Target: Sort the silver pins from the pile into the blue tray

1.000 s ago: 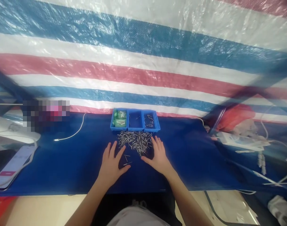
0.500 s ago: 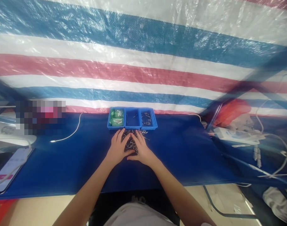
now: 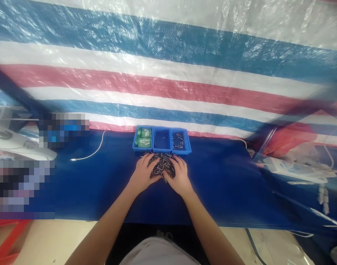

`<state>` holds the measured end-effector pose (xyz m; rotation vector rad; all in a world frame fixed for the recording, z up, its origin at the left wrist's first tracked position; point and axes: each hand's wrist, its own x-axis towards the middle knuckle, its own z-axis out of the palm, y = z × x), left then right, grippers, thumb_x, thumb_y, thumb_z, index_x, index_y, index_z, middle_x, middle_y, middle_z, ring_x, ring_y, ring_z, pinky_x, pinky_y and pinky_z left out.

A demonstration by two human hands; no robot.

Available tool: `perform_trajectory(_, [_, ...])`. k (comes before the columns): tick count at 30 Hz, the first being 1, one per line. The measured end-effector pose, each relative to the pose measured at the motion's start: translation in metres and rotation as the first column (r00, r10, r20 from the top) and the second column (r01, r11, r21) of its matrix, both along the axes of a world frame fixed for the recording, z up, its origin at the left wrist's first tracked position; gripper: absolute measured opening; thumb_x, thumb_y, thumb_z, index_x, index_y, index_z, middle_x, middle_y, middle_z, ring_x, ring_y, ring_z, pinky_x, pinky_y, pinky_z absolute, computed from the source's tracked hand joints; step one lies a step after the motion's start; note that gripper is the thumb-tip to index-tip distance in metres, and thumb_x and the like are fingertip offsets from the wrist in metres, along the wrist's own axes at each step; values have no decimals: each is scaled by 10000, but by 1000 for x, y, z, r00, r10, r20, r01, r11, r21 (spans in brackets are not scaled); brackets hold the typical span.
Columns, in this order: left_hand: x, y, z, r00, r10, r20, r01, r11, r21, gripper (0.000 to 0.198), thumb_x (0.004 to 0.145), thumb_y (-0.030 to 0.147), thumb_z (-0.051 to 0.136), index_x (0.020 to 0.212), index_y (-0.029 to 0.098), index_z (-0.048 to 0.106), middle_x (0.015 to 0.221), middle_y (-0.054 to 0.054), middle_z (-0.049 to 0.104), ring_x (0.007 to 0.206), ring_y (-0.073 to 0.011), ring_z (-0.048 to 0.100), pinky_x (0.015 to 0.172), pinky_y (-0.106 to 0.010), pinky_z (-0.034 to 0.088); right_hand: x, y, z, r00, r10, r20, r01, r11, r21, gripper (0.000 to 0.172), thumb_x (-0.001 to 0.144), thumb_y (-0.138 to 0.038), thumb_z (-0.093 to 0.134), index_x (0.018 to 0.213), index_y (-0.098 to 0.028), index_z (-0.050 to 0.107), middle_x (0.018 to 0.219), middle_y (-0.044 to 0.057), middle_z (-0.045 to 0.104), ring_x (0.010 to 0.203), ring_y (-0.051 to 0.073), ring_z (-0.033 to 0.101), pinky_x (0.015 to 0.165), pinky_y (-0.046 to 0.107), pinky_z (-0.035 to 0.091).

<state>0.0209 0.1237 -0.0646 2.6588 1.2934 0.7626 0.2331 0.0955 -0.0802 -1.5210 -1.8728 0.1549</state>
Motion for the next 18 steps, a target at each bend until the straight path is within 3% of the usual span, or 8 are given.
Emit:
perform_trajectory(8, [-2,1,-2,1000,-4,-6,4,1000,-21,645,876,511,631,1437,237,468,1502,-136,411,1438,-357,302,1154,-545,312,2,-6,16,983,182,-34,-185,961,-206,799,848,-580,647,1501,-241,336,1587,113,292,1510,365,172,1165,607,349])
perform_trajectory(18, [-2,0,-3,1000,22,13,-22,999,-34,619,892,498,611,1437,240,472,1491,-125,425,1434,-341,312,1158,-526,311,2,-7,15,978,206,-37,-209,953,-221,791,836,-450,684,1511,-250,324,1601,94,268,1516,344,160,1181,593,334])
